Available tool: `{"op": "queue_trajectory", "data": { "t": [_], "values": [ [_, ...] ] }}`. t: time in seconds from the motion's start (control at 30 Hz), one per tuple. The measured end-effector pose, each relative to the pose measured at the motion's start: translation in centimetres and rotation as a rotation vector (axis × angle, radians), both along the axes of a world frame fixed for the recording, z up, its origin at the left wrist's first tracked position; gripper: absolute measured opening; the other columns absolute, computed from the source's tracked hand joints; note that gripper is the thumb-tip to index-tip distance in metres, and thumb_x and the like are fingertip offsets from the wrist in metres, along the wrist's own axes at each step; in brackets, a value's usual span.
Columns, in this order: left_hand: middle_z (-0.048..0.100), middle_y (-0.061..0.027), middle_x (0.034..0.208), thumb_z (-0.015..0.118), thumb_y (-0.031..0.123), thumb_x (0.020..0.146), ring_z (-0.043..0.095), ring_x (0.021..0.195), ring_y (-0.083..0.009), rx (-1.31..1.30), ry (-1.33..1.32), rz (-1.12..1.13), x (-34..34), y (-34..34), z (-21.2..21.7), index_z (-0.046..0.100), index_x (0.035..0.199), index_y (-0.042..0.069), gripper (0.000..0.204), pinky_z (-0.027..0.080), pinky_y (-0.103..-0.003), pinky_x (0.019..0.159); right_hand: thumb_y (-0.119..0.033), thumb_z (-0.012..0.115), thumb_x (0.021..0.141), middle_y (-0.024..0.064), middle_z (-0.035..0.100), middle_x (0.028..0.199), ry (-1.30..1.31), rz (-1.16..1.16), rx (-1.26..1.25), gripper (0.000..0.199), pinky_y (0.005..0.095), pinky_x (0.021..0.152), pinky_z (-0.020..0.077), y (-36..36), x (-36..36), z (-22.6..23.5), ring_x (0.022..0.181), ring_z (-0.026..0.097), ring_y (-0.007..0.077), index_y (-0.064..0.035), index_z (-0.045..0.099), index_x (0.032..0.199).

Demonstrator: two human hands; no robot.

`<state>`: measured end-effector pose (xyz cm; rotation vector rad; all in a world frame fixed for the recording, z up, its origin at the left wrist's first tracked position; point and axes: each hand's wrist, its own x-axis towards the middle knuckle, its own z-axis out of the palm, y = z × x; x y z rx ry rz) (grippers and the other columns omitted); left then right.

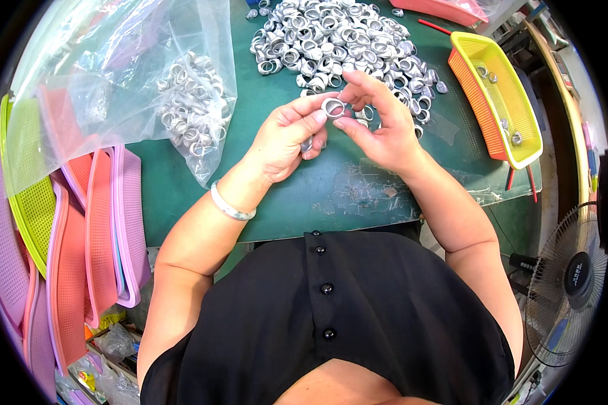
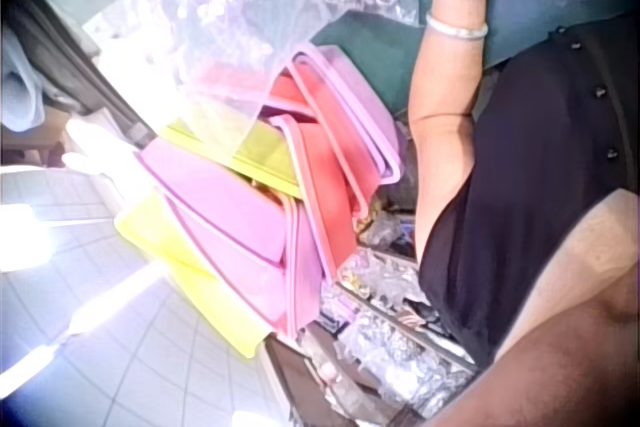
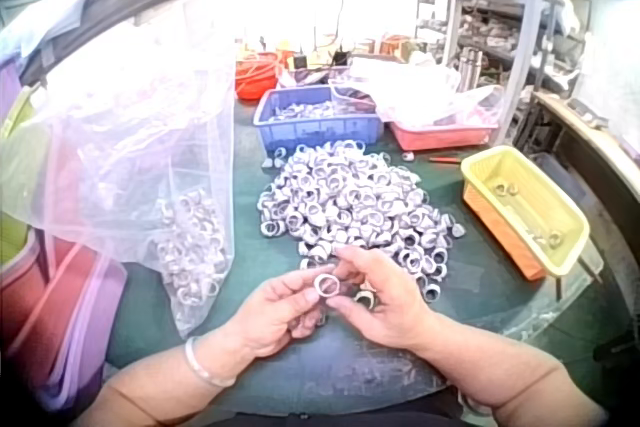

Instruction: The person sits at a green workbench and repeatedly picks up small, silver, circular metal components. They hold the parts between their fingers, turning them over to view different sides, and then place them back onto the pile on the table. The workspace contains plastic bags and colorful baskets filled with similar metal items.

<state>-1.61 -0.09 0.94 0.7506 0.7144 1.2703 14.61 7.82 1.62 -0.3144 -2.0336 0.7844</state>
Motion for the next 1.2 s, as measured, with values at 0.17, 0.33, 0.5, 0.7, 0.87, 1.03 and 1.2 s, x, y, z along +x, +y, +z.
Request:
{"op": "queue_trajectory", "data": {
  "t": [0.17,0.33,0.5,0.7,0.87,1.03,1.2],
  "values": [
    [0.061,-0.0056,0.100,0.046,0.015,0.091,0.045,0.055,-0.0059,-0.019,-0.072,-0.026,-0.16,0.15,-0.41,0.049,0.121,0.002,0.033,0.034,-0.017,0.045,0.003,0.067,0.069,0.0063,0.058,0.089,0.002,-0.006,0.023,0.056,0.0262,0.063,0.0467,0.12,-0.06,-0.18,0.076,0.056,0.0165,-0.0051,0.047,0.121],
    [0.061,-0.0100,0.101,0.045,0.017,0.092,0.046,0.053,-0.0077,-0.053,-0.113,-0.037,-0.20,0.13,-0.15,0.047,0.122,0.001,0.034,0.035,-0.019,0.043,0.006,0.061,0.072,0.0082,0.057,0.090,0.000,-0.001,-0.035,0.053,0.0274,0.065,0.0479,0.01,0.01,-0.33,0.077,0.057,0.0179,-0.0041,0.046,0.122],
    [0.062,-0.0121,0.100,0.043,0.020,0.093,0.047,0.052,-0.0091,-0.077,-0.127,-0.032,-0.25,0.19,-0.34,0.049,0.118,0.001,0.032,0.035,-0.019,0.042,0.007,0.056,0.075,0.0093,0.057,0.089,0.008,0.025,-0.064,0.049,0.0281,0.067,0.0485,-0.02,0.01,-0.34,0.077,0.058,0.0185,-0.0031,0.046,0.122],
    [0.063,-0.0130,0.095,0.042,0.023,0.094,0.048,0.051,-0.0096,-0.113,-0.104,-0.013,-0.19,0.21,-0.22,0.054,0.105,0.003,0.026,0.036,-0.019,0.042,0.008,0.051,0.078,0.0094,0.058,0.087,-0.008,0.016,-0.059,0.047,0.0276,0.067,0.0479,0.21,0.01,-0.45,0.075,0.058,0.0183,-0.0037,0.045,0.123],
    [0.063,-0.0128,0.094,0.043,0.026,0.094,0.049,0.051,-0.0094,-0.126,-0.098,-0.009,-0.11,0.11,-0.13,0.054,0.104,0.004,0.027,0.036,-0.019,0.041,0.008,0.050,0.078,0.0093,0.059,0.087,-0.015,0.021,-0.096,0.048,0.0274,0.067,0.0477,0.29,-0.01,-0.74,0.075,0.058,0.0180,-0.0050,0.045,0.124],
    [0.064,-0.0130,0.093,0.043,0.027,0.094,0.049,0.051,-0.0092,-0.143,-0.094,-0.006,-0.18,0.12,-0.16,0.055,0.103,0.004,0.027,0.036,-0.020,0.041,0.008,0.050,0.078,0.0089,0.060,0.087,-0.020,0.023,-0.106,0.049,0.0270,0.067,0.0475,0.25,-0.01,-0.68,0.076,0.059,0.0176,-0.0056,0.044,0.125],
    [0.064,-0.0136,0.093,0.043,0.027,0.094,0.048,0.050,-0.0092,-0.153,-0.100,-0.006,-0.18,0.08,-0.14,0.055,0.103,0.004,0.028,0.036,-0.020,0.041,0.008,0.051,0.078,0.0082,0.060,0.087,-0.029,0.019,-0.129,0.049,0.0259,0.065,0.0469,0.19,0.03,-0.68,0.075,0.059,0.0167,-0.0064,0.045,0.124]
  ]
}}
